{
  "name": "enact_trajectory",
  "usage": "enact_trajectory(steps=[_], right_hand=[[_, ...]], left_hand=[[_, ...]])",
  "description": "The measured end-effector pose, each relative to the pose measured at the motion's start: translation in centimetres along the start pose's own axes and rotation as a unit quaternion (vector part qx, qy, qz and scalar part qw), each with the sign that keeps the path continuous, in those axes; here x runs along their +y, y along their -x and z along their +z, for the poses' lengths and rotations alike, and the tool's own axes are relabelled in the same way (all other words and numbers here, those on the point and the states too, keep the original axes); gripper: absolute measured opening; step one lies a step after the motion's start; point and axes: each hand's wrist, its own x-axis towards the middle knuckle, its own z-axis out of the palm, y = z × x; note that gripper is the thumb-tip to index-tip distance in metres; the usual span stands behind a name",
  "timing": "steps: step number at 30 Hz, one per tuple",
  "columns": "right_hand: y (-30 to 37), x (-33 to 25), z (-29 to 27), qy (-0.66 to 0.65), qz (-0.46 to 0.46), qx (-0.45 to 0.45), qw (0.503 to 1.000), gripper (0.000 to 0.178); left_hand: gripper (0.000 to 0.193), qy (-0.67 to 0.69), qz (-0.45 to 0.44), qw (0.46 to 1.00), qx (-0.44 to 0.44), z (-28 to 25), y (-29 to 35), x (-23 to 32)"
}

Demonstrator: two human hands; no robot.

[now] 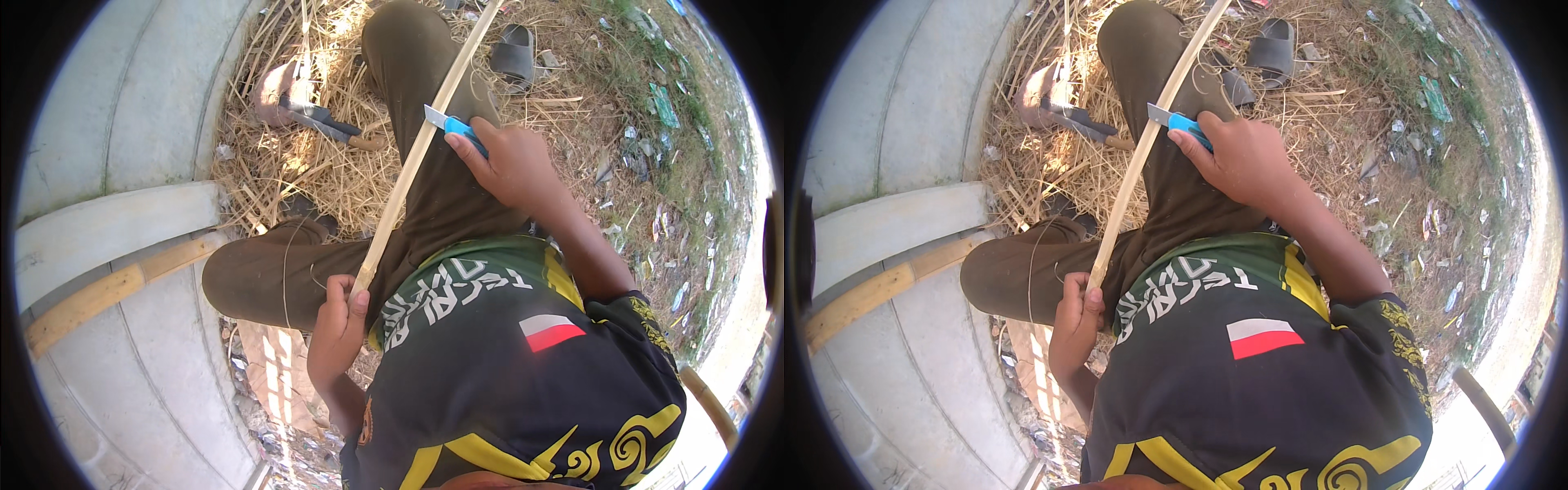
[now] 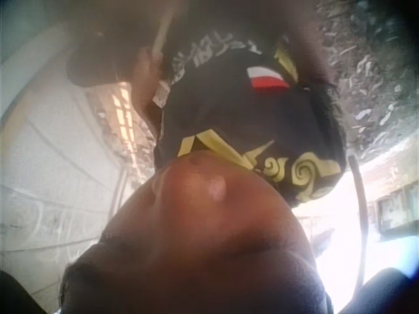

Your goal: The person sits on the ground and uses a knife to split a long bamboo stick into thin strips. They hold the bamboo with one hand and use the knife to carefully shave and separate the material into fine strands.

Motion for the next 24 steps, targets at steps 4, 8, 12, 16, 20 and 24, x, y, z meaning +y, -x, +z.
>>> enact_trajectory(steps=[4, 8, 12, 16, 20, 24], right_hand=[[-0.3, -1.0, 0.1, 0.002, -0.028, 0.013, 1.000, 0.052], [-0.5, -1.5, -0.2, 0.006, -0.033, -0.026, 0.999, 0.049], [-0.7, -1.7, 0.1, 0.007, -0.073, -0.002, 0.997, 0.050], [-0.6, -1.6, 0.8, 0.016, -0.071, 0.009, 0.997, 0.050], [-0.8, -1.5, 0.6, 0.006, -0.028, 0.005, 1.000, 0.052], [-0.8, -1.0, 0.2, 0.008, 0.000, 0.001, 1.000, 0.055]], left_hand=[[0.034, 0.080, 0.065, 0.993, -0.048, 3.1, -7.0, 1.8], [0.032, 0.147, 0.111, 0.980, -0.079, 4.1, -10.8, 3.5], [0.033, 0.124, 0.136, 0.982, -0.044, 4.6, -12.1, 4.3], [0.034, 0.173, 0.089, 0.979, -0.061, 4.3, -11.4, 5.4], [0.034, 0.161, 0.076, 0.982, -0.061, 4.2, -10.1, 4.3], [0.038, 0.155, 0.054, 0.985, -0.045, 4.2, -7.7, 1.7]])
